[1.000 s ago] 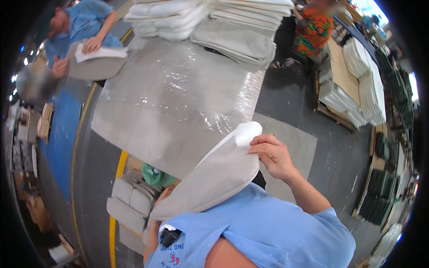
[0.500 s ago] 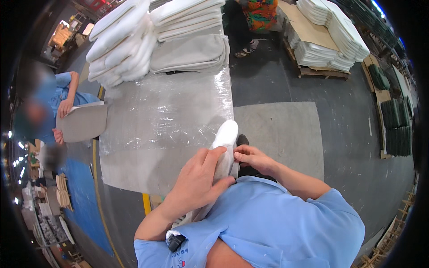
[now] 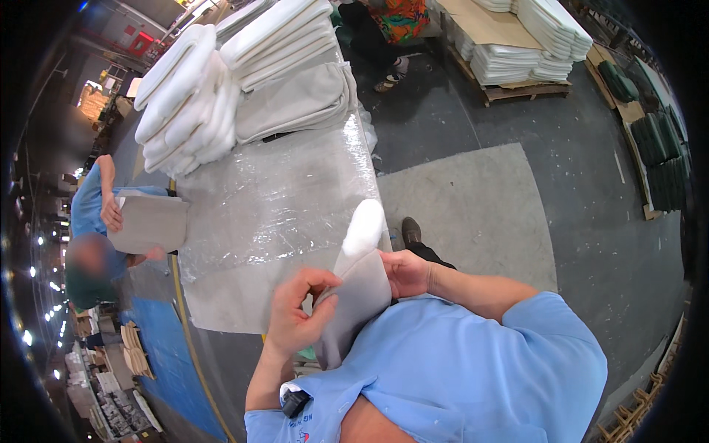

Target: The person inserts white foam inserts into grey fabric covers at a work table. They align the foam, pull the cover over it, and tuck the edges to fit the insert. The finished cushion is placed on a nearby stack.

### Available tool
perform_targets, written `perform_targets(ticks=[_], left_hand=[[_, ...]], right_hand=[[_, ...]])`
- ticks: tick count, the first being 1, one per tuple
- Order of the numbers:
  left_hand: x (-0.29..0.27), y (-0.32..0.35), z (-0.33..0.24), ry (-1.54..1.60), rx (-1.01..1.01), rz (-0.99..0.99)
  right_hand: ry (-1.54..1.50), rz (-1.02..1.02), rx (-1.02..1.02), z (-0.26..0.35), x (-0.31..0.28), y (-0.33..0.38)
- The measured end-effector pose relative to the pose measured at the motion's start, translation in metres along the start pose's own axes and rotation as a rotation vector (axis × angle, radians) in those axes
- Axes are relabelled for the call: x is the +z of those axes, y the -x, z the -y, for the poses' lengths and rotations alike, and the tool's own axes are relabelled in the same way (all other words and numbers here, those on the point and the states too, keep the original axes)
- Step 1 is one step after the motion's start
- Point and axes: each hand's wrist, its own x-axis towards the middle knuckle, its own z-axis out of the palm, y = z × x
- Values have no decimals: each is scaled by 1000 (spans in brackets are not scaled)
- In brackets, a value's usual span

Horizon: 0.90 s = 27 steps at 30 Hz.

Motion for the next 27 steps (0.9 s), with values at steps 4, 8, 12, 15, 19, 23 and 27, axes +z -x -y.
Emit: perform_targets(ticks=[4, 8, 12, 15, 19, 23, 27], left_hand=[[-1, 1, -10, 82, 25, 175], [0, 3, -11, 256, -8, 367], [2, 4, 15, 541, -203, 314], [10, -24, 39, 104, -130, 184], [12, -44, 40, -285, -180, 390], [7, -52, 35, -619, 44, 416], [3, -62, 31, -889, 212, 421]], right_hand=[[-5, 44, -22, 3, -8, -3], [-26, 58, -33, 1, -16, 3], [-25, 149, -96, -1, -18, 6], [45, 79, -125, 4, -9, 8], [256, -10, -241, 12, -7, 11], [527, -210, -455, 10, -4, 6], [1282, -585, -694, 9, 15, 3]])
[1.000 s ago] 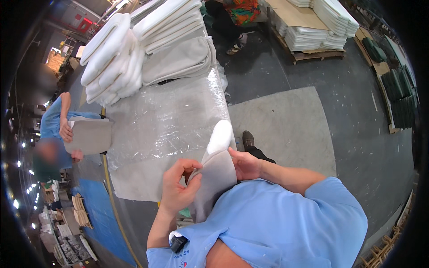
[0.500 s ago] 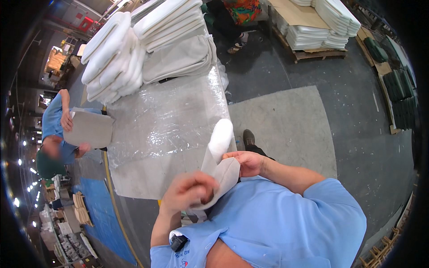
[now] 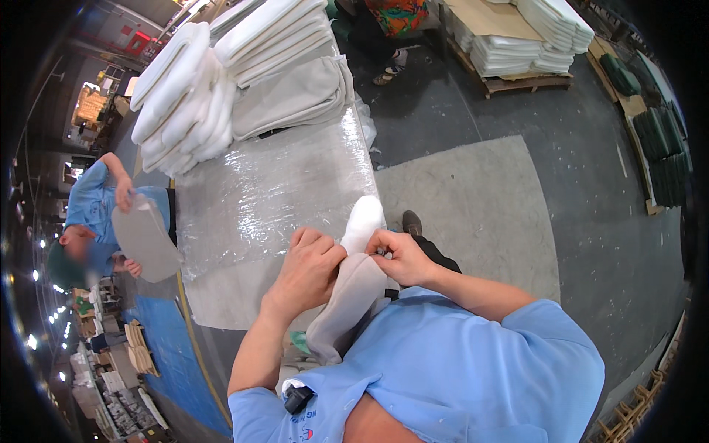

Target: The person inserts white foam inserts into grey fabric covers at a work table. They align the foam, pull the cover over it, and tuck the edges to fit the insert. The finished cushion is placed on a nearby stack.

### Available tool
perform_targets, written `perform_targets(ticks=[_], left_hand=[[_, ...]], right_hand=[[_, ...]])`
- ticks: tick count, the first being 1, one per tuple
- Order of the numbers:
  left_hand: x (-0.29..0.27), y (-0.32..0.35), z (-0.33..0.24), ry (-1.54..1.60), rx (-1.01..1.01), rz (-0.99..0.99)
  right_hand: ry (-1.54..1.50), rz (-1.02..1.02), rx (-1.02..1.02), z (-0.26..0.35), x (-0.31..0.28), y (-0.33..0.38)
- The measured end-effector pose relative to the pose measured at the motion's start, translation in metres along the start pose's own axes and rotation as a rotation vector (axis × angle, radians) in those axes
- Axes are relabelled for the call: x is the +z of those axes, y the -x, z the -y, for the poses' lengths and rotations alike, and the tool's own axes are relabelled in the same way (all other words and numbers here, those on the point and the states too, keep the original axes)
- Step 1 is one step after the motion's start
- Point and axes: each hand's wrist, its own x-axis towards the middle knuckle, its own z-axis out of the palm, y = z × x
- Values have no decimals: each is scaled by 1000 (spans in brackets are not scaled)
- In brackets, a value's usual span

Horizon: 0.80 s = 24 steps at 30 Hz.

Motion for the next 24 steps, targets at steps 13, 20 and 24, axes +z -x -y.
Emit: perform_targets(ticks=[13, 20, 24], left_hand=[[22, -7, 44, 780, -277, 104], [26, -27, 34, 812, -567, 282], [28, -25, 38, 800, -501, 331]], right_hand=[[64, -6, -51, 24, -1, -9], [-383, 166, 207, 18, -8, -1], [-470, 426, 441, 5, -23, 7]])
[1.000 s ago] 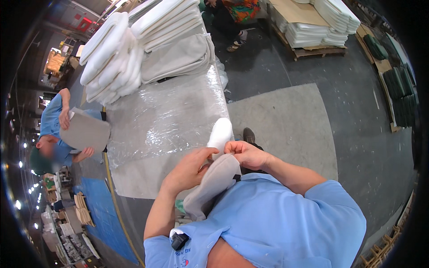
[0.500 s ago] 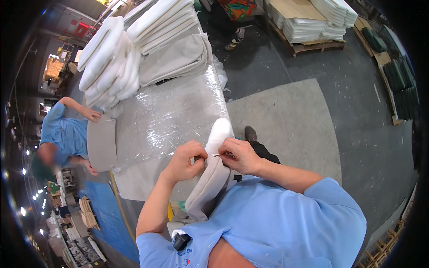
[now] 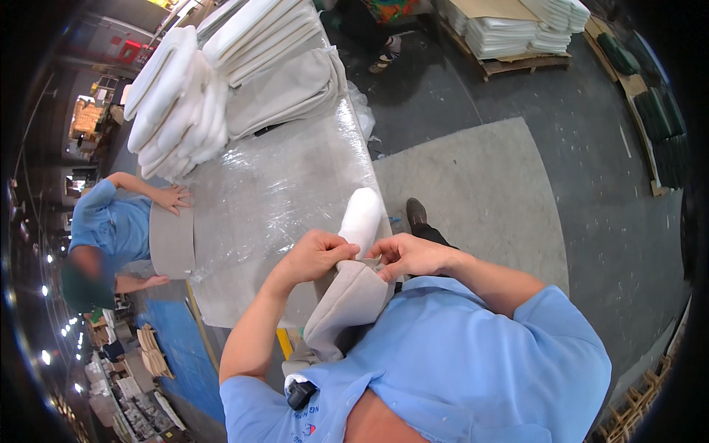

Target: The person inserts white foam inserts into grey fabric covers at a work table. They align the foam, pull the cover over it, and tuck the edges to fit the insert. The finished cushion is placed on a nearby stack.

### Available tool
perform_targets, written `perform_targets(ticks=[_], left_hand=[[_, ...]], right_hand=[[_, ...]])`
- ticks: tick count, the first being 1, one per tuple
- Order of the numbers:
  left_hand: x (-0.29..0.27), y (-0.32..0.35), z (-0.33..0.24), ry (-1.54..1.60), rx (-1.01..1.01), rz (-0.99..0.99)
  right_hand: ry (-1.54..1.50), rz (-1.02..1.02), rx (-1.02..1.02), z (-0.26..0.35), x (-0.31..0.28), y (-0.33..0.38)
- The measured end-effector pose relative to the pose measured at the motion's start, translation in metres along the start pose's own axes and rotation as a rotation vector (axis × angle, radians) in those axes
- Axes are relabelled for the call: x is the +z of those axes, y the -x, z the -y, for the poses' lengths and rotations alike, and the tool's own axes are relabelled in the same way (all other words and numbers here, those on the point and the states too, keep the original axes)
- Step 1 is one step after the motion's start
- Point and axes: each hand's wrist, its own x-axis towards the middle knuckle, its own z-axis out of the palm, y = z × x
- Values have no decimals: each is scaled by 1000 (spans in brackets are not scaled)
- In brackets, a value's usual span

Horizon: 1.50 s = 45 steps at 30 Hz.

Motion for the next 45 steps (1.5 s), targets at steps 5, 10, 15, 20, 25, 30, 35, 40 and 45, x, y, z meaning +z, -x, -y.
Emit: perform_targets(ticks=[5, 10, 15, 20, 25, 30, 35, 40, 45], left_hand=[[-8, -2, -18, -10, -6, 130], [-18, -4, -20, -3, 135, 204], [-21, -14, -47, -108, 4, 235], [-22, -26, -61, -368, -46, 317], [-15, -29, -65, -660, 58, 371], [-11, -23, -52, -315, 15, 209], [-4, -19, -53, -259, 0, 144], [-5, -19, -40, -194, -11, 129], [-13, -20, -29, -10, 20, 243]], right_hand=[[89, 38, 80, -25, -20, -4], [-75, -112, -137, -30, -3, -7], [-145, -293, -301, -36, 13, -14], [15, -434, -294, -23, 17, -13], [-104, -400, -371, -30, 9, -19], [-497, -210, -197, -21, 9, -12], [-536, -118, 17, -19, 12, -14], [-750, -11, 27, -25, 10, -15], [-1118, 113, -11, -37, 14, -15]])
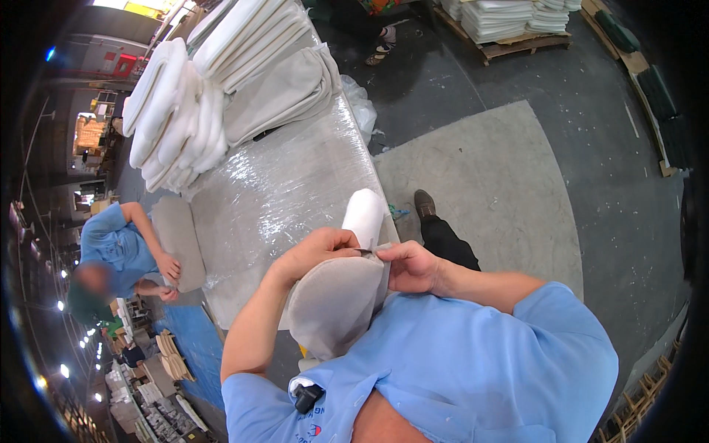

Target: The person inserts white foam inserts into grey fabric covers at a work table. They align the foam, pull the cover over it, and tuck the edges to fit the insert. The finished cushion is placed on a nearby stack.

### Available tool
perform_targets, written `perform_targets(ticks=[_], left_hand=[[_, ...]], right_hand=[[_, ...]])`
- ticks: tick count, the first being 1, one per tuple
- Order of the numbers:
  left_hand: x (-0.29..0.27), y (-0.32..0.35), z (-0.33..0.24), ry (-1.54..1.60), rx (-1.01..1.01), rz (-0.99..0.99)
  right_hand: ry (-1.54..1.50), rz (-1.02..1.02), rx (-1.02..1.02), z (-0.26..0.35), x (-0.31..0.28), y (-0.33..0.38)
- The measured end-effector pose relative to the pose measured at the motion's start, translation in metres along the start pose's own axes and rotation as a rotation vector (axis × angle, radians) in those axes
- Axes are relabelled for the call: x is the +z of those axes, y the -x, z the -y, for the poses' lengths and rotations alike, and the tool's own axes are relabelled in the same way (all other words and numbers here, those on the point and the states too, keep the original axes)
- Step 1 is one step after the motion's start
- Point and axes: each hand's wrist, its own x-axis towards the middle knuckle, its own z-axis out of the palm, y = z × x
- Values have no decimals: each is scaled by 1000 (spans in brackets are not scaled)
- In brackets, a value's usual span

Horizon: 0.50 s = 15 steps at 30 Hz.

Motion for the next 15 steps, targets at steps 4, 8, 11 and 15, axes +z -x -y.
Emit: perform_targets(ticks=[4, 8, 11, 15], left_hand=[[1, 3, -13, 19, -30, 38], [-1, 6, -10, 69, -24, 52], [-1, 6, -8, 108, -74, 40], [2, 0, -1, 205, -105, 51]], right_hand=[[-15, 77, 83, 1, -5, -1], [205, -38, 99, 9, 4, 4], [261, -130, 65, 8, 16, 7], [290, -167, 40, 6, 11, 6]])
